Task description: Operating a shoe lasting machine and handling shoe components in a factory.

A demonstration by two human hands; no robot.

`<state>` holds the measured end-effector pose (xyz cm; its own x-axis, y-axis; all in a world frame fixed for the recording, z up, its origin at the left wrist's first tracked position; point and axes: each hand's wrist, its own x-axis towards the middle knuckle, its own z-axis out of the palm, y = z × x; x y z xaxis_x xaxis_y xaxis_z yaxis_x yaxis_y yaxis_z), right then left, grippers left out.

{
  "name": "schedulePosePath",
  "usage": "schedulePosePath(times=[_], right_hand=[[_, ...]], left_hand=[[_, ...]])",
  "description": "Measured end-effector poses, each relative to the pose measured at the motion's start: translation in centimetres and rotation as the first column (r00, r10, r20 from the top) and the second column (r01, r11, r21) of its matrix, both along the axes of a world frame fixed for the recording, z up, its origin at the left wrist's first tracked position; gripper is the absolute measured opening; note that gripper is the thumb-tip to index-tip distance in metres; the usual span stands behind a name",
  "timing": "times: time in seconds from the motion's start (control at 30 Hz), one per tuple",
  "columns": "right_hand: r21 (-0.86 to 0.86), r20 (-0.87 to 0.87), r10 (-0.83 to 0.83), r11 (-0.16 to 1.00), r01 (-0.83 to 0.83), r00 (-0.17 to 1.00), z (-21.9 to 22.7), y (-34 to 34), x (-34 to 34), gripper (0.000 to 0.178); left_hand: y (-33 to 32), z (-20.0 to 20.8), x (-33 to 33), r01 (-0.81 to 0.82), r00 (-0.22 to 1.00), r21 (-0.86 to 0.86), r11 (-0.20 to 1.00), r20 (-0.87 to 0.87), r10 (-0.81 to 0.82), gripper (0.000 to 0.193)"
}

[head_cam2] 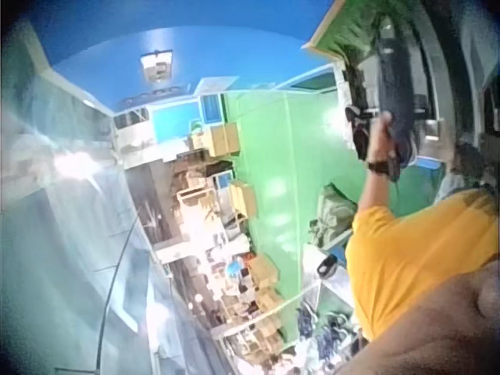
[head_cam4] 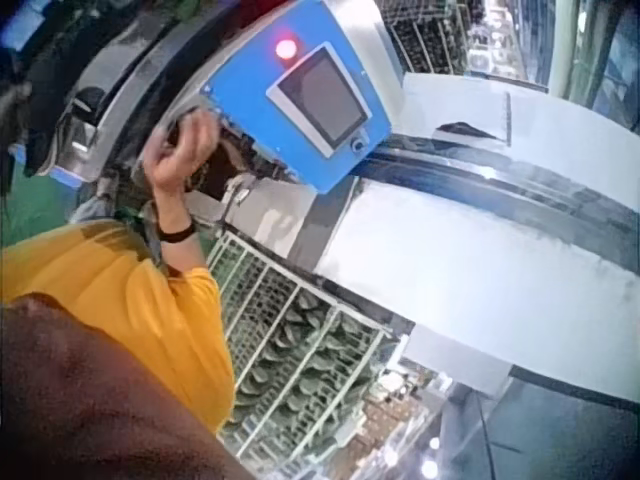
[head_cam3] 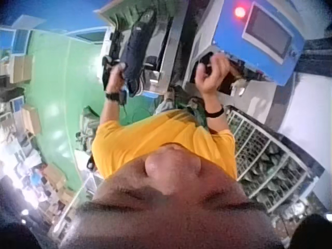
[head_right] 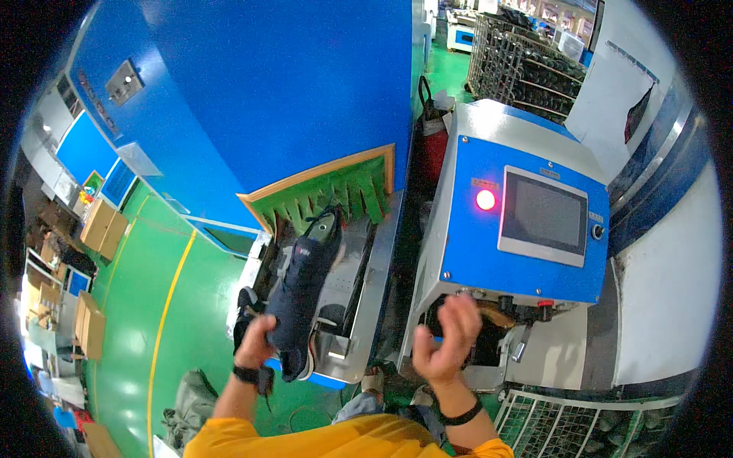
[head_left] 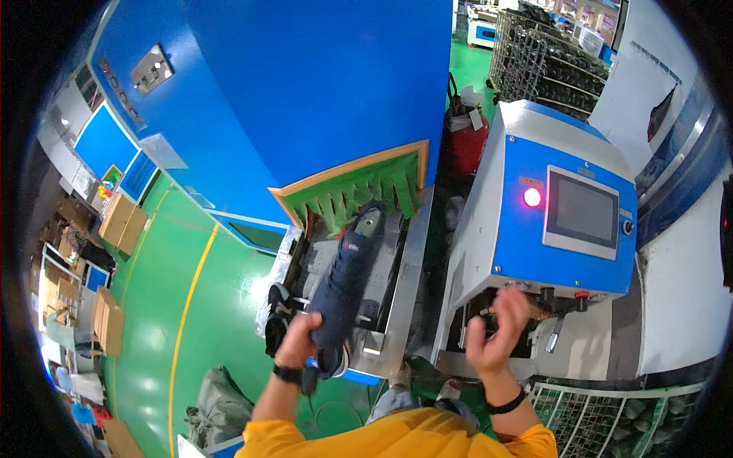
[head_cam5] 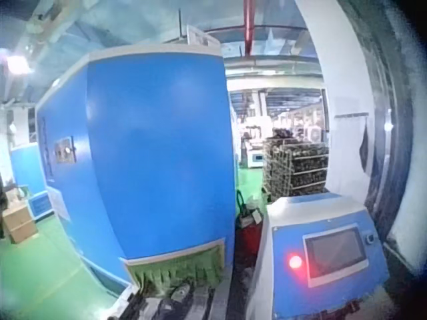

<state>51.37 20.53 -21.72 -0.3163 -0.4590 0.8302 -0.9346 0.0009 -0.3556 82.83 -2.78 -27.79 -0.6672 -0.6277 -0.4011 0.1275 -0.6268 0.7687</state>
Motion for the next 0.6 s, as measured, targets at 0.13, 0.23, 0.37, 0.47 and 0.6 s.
schedulePosePath(times=[0.13, 0.23, 0.37, 0.47, 0.6], right_hand=[[-0.502, 0.795, 0.596, 0.752, -0.427, 0.114, -0.7, 0.8, 6.9, 0.110], [-0.531, 0.843, 0.513, 0.749, -0.395, -0.160, -6.4, 4.3, 3.4, 0.100], [-0.613, 0.725, 0.379, 0.737, -0.286, -0.575, 5.2, 9.2, 2.4, 0.071], [-0.488, 0.772, 0.147, 0.760, -0.429, -0.618, 3.2, 14.3, 0.3, 0.067], [-0.439, 0.537, 0.019, 0.860, -0.260, -0.843, 0.6, 20.7, 1.8, 0.062]], left_hand=[[15.7, -1.0, -1.4, 0.073, 0.954, 0.187, 0.980, -0.301, -0.014, 0.088], [24.3, -2.3, -2.1, 0.391, 0.891, 0.466, 0.794, -0.407, -0.200, 0.079], [24.0, 1.1, -5.0, 0.447, 0.874, -0.160, 0.880, -0.130, -0.467, 0.076], [24.2, 4.9, -9.0, 0.011, 0.983, 0.007, 1.000, -0.184, -0.010, 0.064], [26.2, 5.0, -12.1, 0.104, 0.994, 0.038, 0.994, -0.023, -0.104, 0.021]])
